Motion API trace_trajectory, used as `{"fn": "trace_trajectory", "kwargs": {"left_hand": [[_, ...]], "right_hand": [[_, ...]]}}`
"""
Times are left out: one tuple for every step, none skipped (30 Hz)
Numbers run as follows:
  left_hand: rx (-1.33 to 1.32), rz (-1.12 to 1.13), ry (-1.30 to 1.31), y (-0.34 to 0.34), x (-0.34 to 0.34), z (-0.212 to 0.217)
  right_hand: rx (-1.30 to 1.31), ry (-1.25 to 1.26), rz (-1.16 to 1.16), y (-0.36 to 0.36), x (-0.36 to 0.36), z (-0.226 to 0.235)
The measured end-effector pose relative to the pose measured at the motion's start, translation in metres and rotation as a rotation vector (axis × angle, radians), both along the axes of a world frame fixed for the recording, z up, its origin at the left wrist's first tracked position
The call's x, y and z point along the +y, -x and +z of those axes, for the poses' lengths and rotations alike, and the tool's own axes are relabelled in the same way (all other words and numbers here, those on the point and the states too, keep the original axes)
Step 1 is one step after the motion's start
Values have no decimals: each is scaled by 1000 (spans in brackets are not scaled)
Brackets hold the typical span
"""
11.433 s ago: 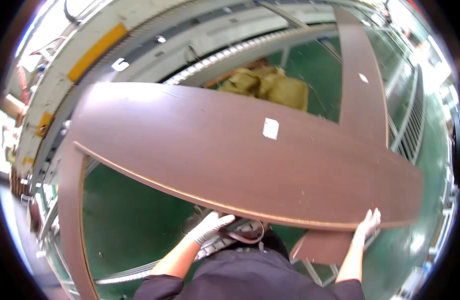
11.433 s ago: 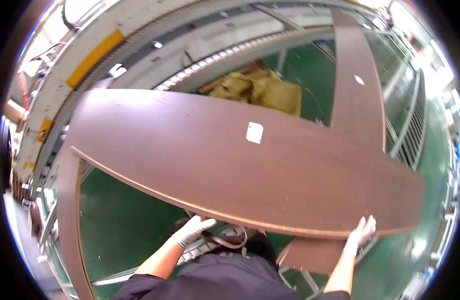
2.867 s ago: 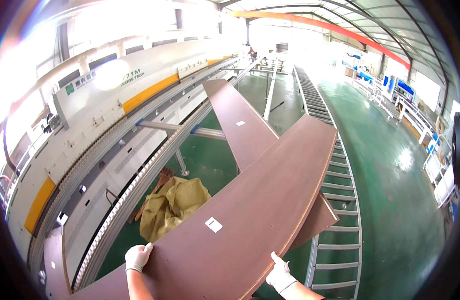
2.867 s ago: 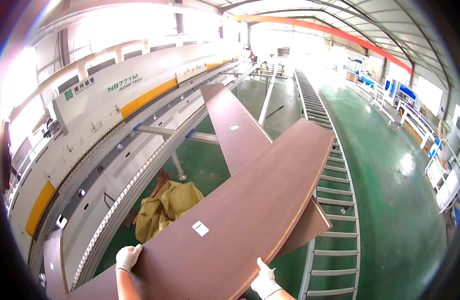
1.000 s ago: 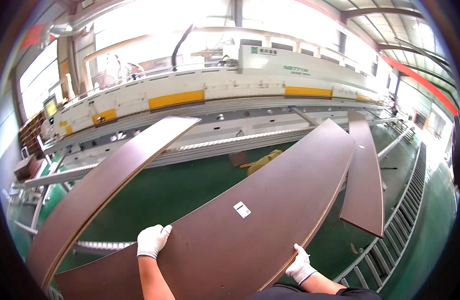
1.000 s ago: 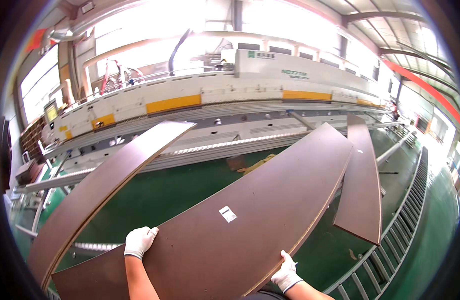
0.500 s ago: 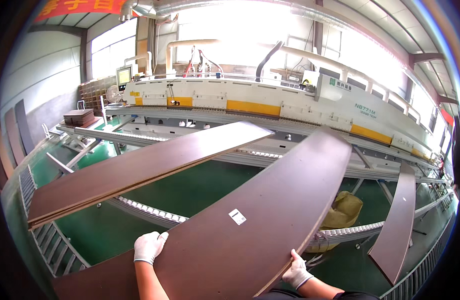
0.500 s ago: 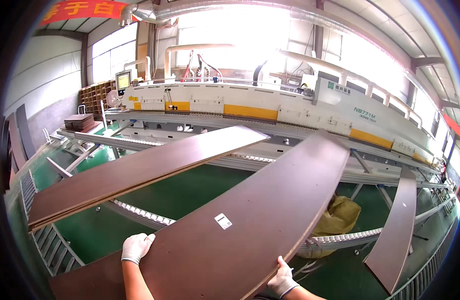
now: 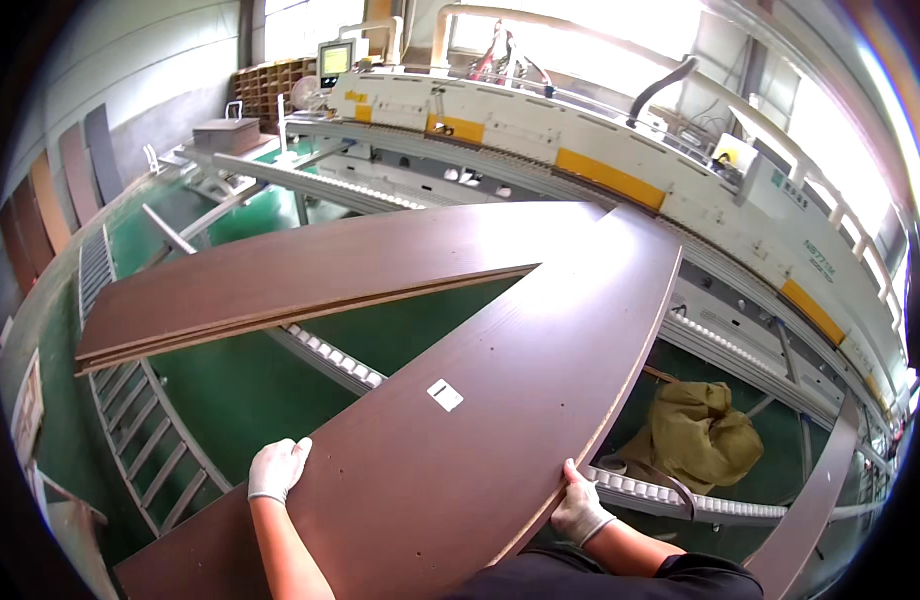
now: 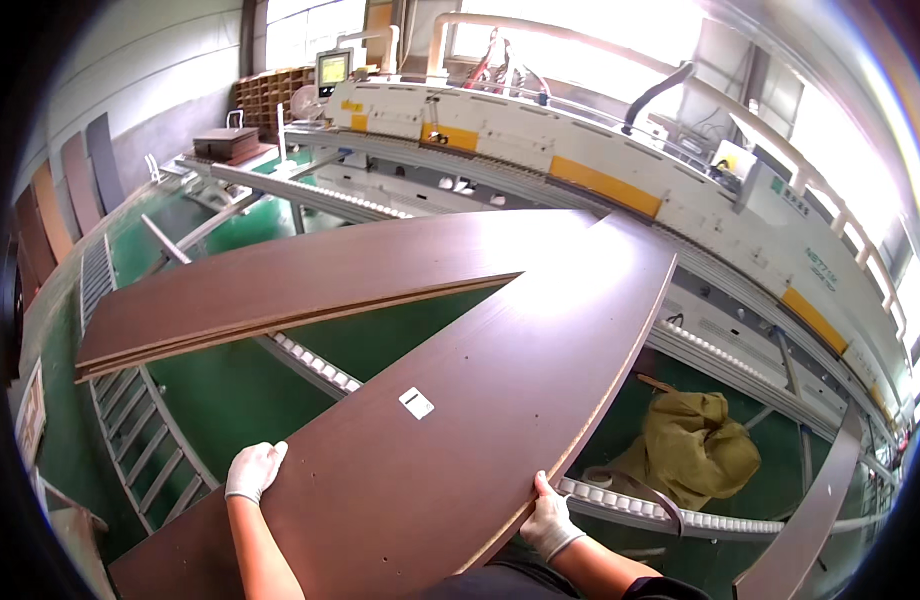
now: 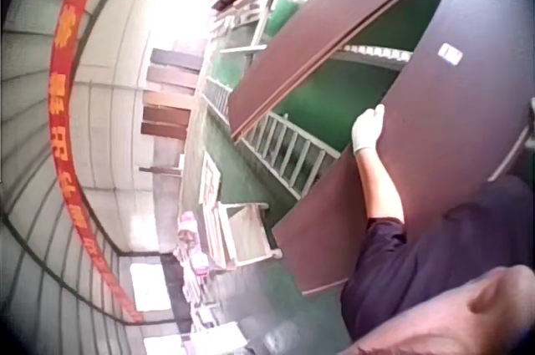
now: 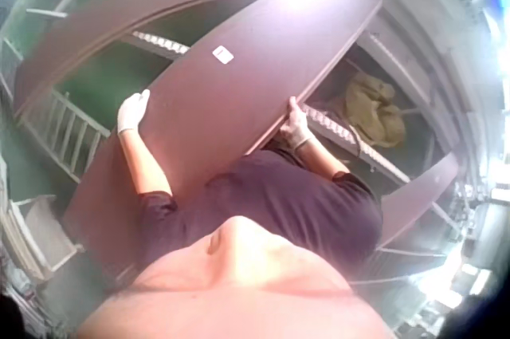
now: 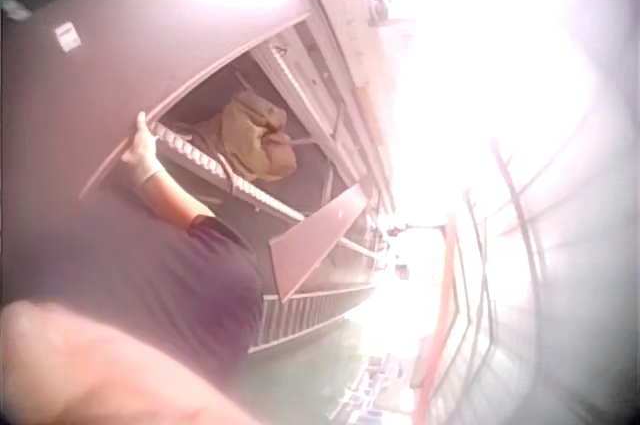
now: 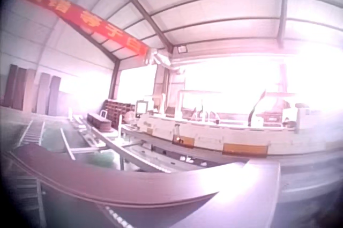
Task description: The person picks up curved wood boards from a stack and places them onto a conveyor system by hand.
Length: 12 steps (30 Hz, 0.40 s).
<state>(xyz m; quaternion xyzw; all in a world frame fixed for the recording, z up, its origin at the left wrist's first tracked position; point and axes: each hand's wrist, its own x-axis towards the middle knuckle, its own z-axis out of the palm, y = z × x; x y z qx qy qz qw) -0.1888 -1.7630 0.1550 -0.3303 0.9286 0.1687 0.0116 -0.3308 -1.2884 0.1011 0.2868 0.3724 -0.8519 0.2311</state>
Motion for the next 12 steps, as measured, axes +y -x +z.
{"fn": "trace_trajectory", "kwargs": {"left_hand": [[-41,50,2,-6,-7,-3],[12,28,10,-11,-16,-2],[14,5,25,-13,-20,-4],[18,-2,53,-18,-26,0],[25,8,47,-18,-29,5],[43,10,45,-15,-33,5],[35,28,31,-14,-42,3],[-34,66,3,-14,-46,1],[-12,86,10,-16,-52,-2],[9,102,16,-19,-57,-2],[-33,129,-27,-19,-60,6],[-61,137,12,-19,-68,-2]], "right_hand": [[-11,-45,0,1,-12,-2],[-20,-91,3,3,-24,-1],[-63,-74,37,0,-32,12],[-104,-43,87,-1,-44,25],[-56,-51,100,4,-39,3],[-61,10,153,7,-37,2],[-63,-21,151,10,-47,9],[-66,-53,145,12,-56,14],[-24,-61,145,13,-64,13],[5,22,201,15,-69,14],[-25,28,213,15,-77,22],[-55,33,222,17,-87,30]]}}
